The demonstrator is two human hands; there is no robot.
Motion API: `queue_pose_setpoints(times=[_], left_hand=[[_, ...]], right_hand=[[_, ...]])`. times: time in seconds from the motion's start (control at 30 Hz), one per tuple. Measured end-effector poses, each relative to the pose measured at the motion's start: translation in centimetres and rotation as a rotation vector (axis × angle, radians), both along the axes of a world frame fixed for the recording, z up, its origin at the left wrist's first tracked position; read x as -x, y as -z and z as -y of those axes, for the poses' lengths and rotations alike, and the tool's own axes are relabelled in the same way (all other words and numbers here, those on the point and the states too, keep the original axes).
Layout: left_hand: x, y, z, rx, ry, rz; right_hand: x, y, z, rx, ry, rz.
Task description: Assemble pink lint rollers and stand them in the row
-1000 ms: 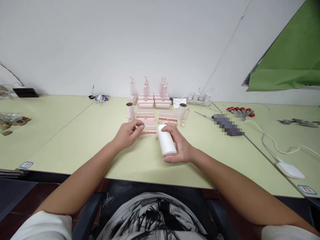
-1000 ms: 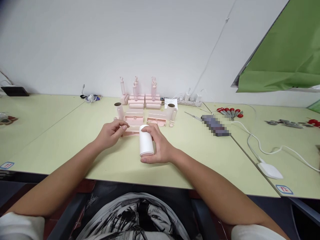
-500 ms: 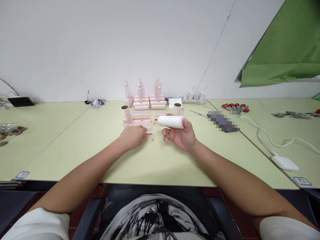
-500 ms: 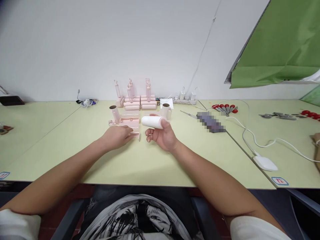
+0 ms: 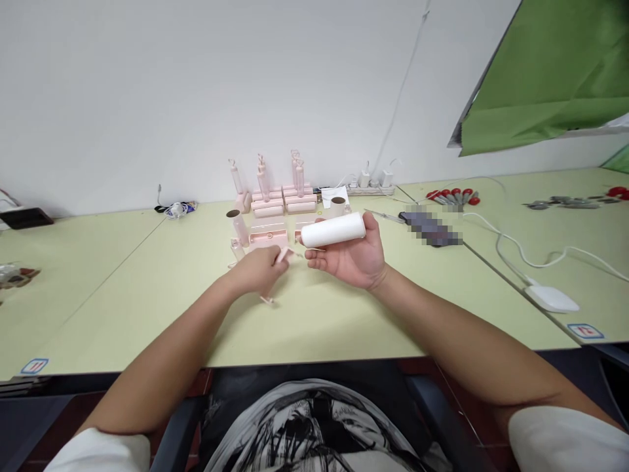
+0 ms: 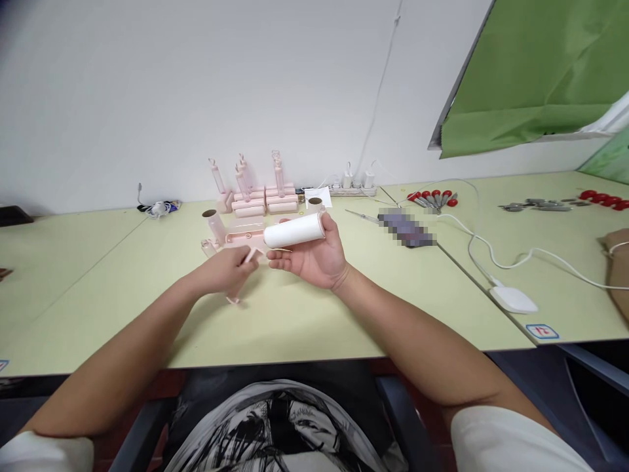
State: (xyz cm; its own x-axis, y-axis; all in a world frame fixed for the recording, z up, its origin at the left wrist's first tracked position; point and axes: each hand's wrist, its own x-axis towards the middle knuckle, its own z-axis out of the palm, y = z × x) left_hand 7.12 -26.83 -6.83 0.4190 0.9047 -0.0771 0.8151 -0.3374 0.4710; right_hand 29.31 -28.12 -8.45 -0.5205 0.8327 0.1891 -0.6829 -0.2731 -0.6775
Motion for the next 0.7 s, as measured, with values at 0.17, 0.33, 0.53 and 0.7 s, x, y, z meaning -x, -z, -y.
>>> queue_pose_setpoints(times=[0.17,0.33,0.53,0.7], left_hand=[[-0.1,-0.4,-0.1,0.02,-0.226,0.669],[-1.4,-0.3,0.1,-0.047,-0.157,0.921],[-2.3,0.2,0.5,-0.206,-0.07,0.821],[-2.9,0.1,0.7,-0.158,-0.054,0.73]], right_hand=[[0.2,-0.1,0.4,0.028,-0.023,0.057],[0.6,0.5,0.6,0.042,-0.156,0.092],[1.2,1.2,0.8,0.086,-0.31,0.169],[1.4,1.2,0.8,0.114,-0.345,0.208]])
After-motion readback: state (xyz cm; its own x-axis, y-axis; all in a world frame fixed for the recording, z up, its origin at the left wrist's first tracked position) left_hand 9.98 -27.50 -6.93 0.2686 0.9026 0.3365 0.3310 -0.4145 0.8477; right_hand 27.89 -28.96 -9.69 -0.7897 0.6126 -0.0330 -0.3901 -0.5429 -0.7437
